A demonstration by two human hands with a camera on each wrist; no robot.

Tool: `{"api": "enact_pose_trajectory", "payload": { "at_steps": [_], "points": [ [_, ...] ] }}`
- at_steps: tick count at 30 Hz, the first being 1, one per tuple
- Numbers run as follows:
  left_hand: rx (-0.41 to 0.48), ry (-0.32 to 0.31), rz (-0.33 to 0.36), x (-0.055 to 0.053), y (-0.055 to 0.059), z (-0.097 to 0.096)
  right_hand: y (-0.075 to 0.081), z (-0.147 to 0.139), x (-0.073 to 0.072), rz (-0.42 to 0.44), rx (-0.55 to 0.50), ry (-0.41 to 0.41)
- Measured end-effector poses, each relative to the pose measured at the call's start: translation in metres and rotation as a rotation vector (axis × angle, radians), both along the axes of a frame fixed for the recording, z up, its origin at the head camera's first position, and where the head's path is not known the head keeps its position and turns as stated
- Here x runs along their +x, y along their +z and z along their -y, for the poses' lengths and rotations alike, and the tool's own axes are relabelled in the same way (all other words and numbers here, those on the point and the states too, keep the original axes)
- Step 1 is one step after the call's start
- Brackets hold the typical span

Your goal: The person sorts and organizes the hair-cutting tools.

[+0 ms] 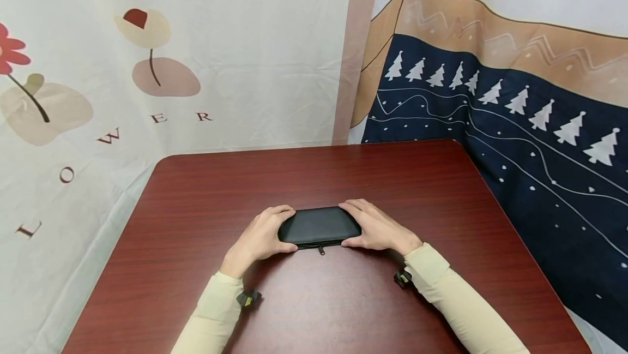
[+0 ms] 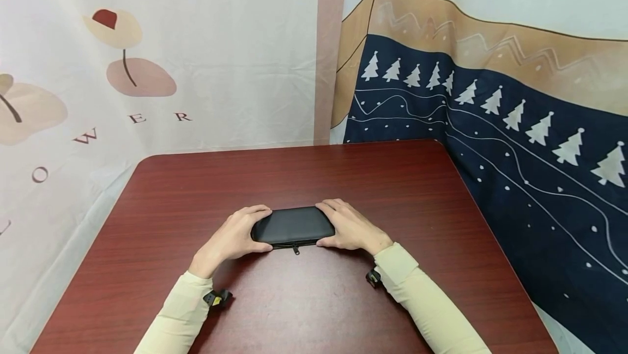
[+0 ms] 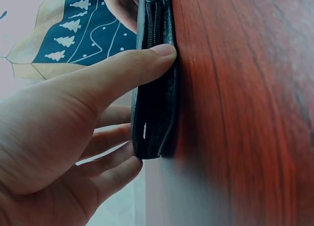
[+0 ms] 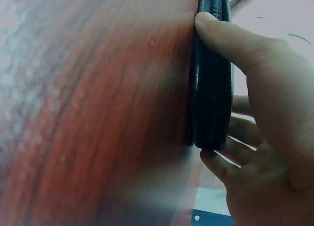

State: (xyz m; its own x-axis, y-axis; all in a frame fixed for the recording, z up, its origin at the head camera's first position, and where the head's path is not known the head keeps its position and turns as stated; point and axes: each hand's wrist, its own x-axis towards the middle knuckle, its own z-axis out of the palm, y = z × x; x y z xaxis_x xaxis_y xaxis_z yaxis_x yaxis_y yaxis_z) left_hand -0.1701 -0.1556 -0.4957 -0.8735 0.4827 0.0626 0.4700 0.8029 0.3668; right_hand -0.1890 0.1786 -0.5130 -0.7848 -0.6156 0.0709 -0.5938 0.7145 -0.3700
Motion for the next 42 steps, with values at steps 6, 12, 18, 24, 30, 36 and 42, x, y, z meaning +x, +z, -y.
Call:
{"api": "enact_pose_trajectory", "payload": {
  "at_steps": [6, 12, 18, 24, 30, 36, 42],
  "points": [
    [0.070, -0.031, -0.056, -0.005, -0.013, 0.005, 0.003, 0.001, 0.001, 0.023, -0.005, -0.011],
    [0.087, -0.046, -0.069, -0.004, -0.015, 0.005, 0.002, 0.001, 0.002, 0.030, 0.010, -0.017],
    [0.039, -0.008, -0.020, 0.002, -0.005, 0.002, 0.004, 0.002, 0.001, 0.038, -0.004, -0.022],
    [0.059, -0.006, -0.014, 0.007, -0.006, 0.004, 0.003, 0.002, 0.002, 0.043, 0.007, -0.026],
    [0.111, -0.006, -0.074, 0.010, -0.008, 0.004, 0.003, 0.002, 0.004, 0.066, 0.006, -0.035],
    [0.138, 0.065, -0.151, 0.015, -0.007, 0.002, 0.004, 0.002, 0.005, 0.081, 0.008, -0.043],
    [0.154, 0.154, -0.208, 0.024, -0.002, -0.004, 0.004, 0.003, 0.005, 0.058, 0.003, -0.033]
  ]
}}
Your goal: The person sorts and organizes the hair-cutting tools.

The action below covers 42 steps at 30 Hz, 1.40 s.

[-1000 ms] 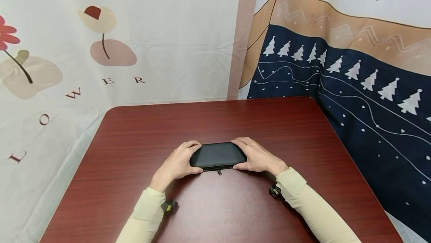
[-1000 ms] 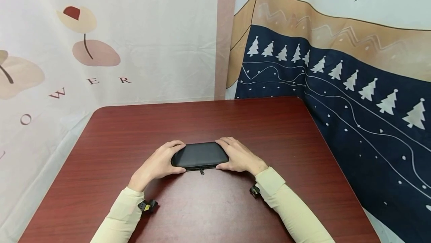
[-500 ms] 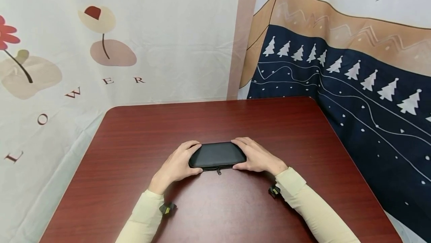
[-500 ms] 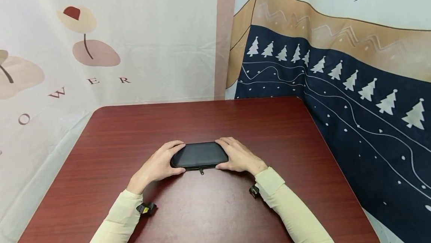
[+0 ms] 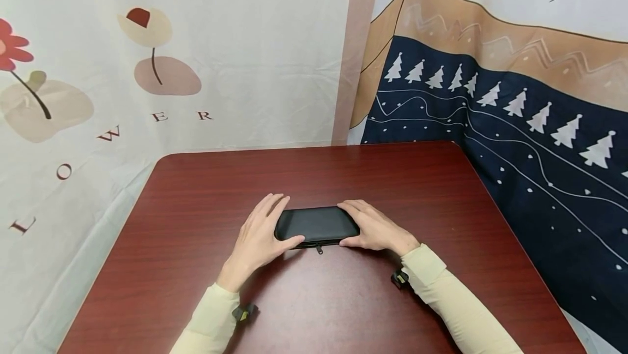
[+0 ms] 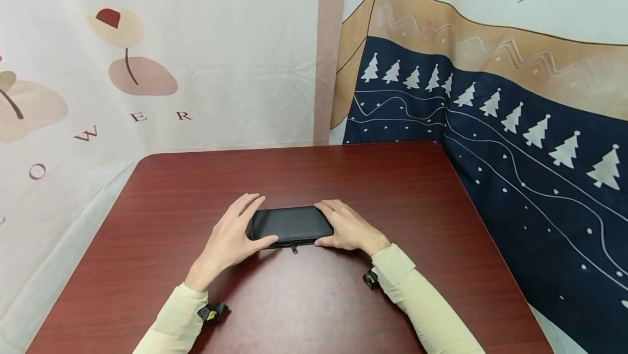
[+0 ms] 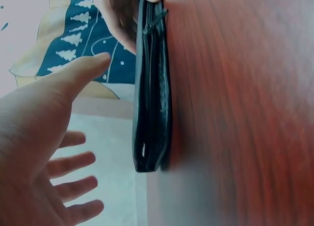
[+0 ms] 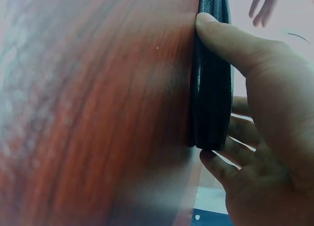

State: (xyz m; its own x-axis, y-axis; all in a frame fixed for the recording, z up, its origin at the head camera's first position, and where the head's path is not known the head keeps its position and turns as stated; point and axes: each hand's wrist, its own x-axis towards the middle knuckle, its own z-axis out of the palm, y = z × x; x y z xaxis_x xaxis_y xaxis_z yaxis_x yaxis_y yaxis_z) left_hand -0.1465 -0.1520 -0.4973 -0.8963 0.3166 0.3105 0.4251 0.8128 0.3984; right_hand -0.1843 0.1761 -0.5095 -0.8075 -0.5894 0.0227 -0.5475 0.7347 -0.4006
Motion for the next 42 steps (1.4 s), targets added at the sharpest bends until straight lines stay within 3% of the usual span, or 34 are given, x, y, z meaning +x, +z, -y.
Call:
{"api": "enact_pose_trajectory", "payload": {
  "at_steps": [13, 21, 30, 38, 42],
  "points": [
    [0.146, 0.092, -0.169, 0.029, 0.002, -0.025, -0.002, -0.001, 0.000, -0.021, -0.016, 0.010],
    [0.101, 0.080, -0.210, 0.043, 0.005, -0.039, -0.002, -0.001, -0.001, -0.021, -0.023, 0.007],
    [-0.006, 0.037, -0.251, 0.053, 0.000, -0.057, -0.003, -0.002, 0.000, -0.013, -0.030, 0.004],
    [-0.095, 0.032, -0.172, 0.052, -0.001, -0.068, -0.002, -0.001, 0.001, 0.006, -0.029, -0.002],
    [-0.125, 0.058, -0.125, 0.049, -0.003, -0.071, -0.001, 0.000, 0.001, 0.005, -0.026, 0.000]
  ]
}}
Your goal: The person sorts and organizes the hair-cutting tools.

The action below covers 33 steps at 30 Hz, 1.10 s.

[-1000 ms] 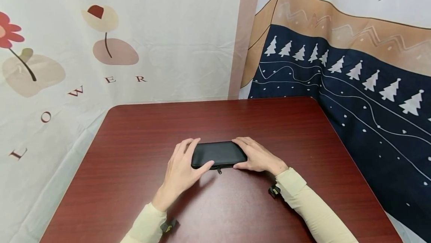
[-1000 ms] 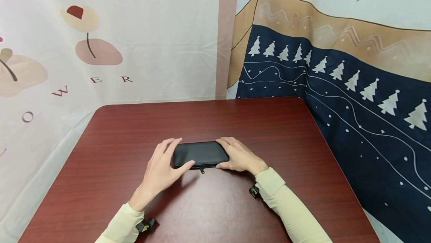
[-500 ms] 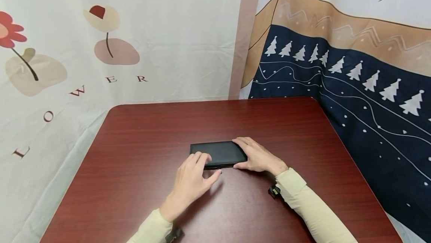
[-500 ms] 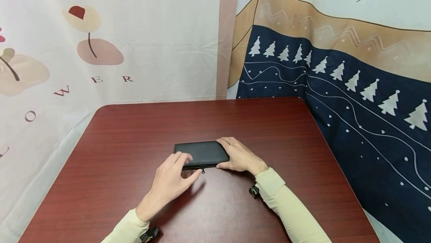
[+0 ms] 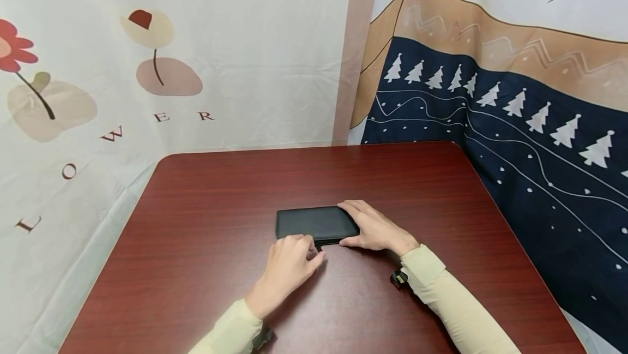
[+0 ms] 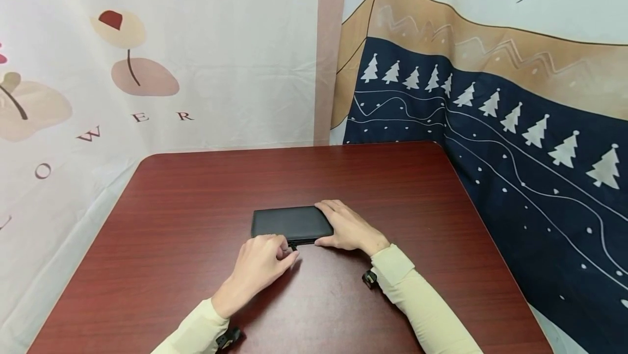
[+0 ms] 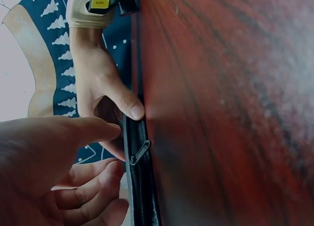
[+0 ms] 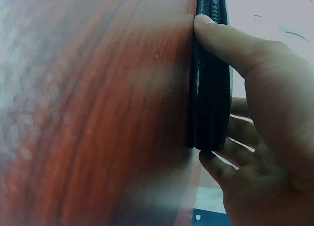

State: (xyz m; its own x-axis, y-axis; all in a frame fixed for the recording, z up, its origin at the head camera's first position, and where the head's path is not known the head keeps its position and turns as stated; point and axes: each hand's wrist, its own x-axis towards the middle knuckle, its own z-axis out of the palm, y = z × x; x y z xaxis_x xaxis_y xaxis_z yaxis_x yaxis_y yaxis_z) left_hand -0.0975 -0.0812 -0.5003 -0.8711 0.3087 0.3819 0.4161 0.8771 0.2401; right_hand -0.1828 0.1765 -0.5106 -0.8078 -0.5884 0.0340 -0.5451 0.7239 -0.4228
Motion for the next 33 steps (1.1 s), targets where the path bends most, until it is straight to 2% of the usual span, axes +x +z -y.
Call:
{"api": "enact_pose_trajectory", "payload": {
  "at_steps": [7, 18, 33],
  "points": [
    [-0.017, 0.042, 0.088, -0.004, -0.003, -0.003, 0.000, 0.000, 0.000, -0.002, 0.000, 0.001],
    [-0.049, 0.089, 0.138, -0.009, -0.004, -0.005, 0.000, 0.000, -0.001, 0.004, -0.001, 0.001],
    [-0.122, 0.095, 0.115, -0.018, -0.005, -0.013, 0.000, 0.000, -0.001, 0.001, -0.008, 0.006]
  ]
}}
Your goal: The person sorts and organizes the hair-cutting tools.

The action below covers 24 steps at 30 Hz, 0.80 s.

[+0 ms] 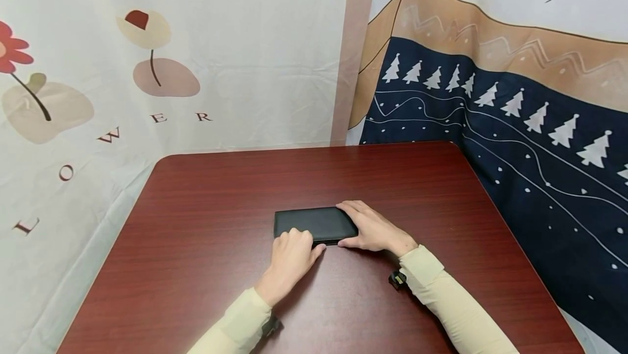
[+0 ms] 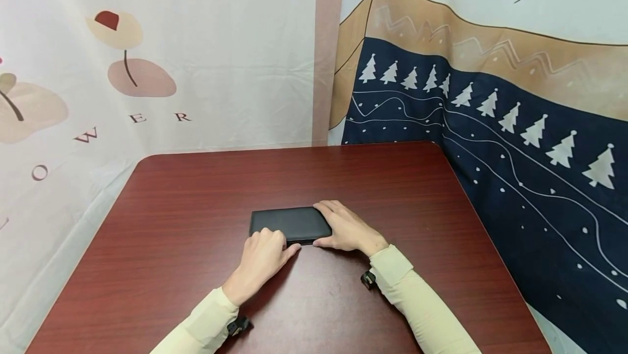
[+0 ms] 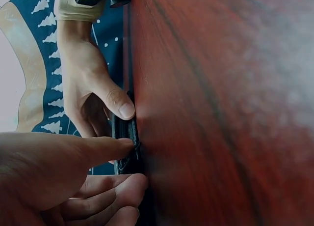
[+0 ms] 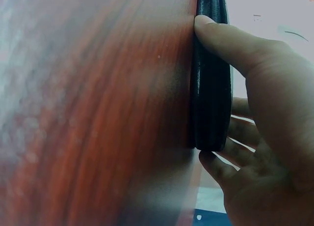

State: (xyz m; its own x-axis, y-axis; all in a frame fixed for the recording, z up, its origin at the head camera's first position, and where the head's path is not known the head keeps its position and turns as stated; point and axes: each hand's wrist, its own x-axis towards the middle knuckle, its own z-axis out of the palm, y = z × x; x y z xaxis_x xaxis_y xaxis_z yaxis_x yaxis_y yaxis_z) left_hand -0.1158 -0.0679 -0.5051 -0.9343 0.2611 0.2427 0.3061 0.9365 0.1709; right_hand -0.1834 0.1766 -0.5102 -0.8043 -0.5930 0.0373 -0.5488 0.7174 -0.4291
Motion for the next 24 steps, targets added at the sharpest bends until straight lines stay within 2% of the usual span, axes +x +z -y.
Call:
{"api": "enact_pose_trajectory", "payload": {
  "at_steps": [7, 14, 24],
  "points": [
    [0.016, 0.006, -0.002, -0.0003, 0.0005, -0.0016, -0.0014, 0.0000, -0.0007, -0.005, -0.001, 0.000],
    [0.022, -0.023, -0.040, 0.0016, -0.0008, 0.0002, -0.0012, -0.0003, -0.0002, -0.002, -0.006, -0.001],
    [0.065, -0.062, -0.026, 0.0059, 0.0041, 0.0045, -0.0004, -0.0001, 0.0001, -0.005, -0.003, -0.001]
  ]
}}
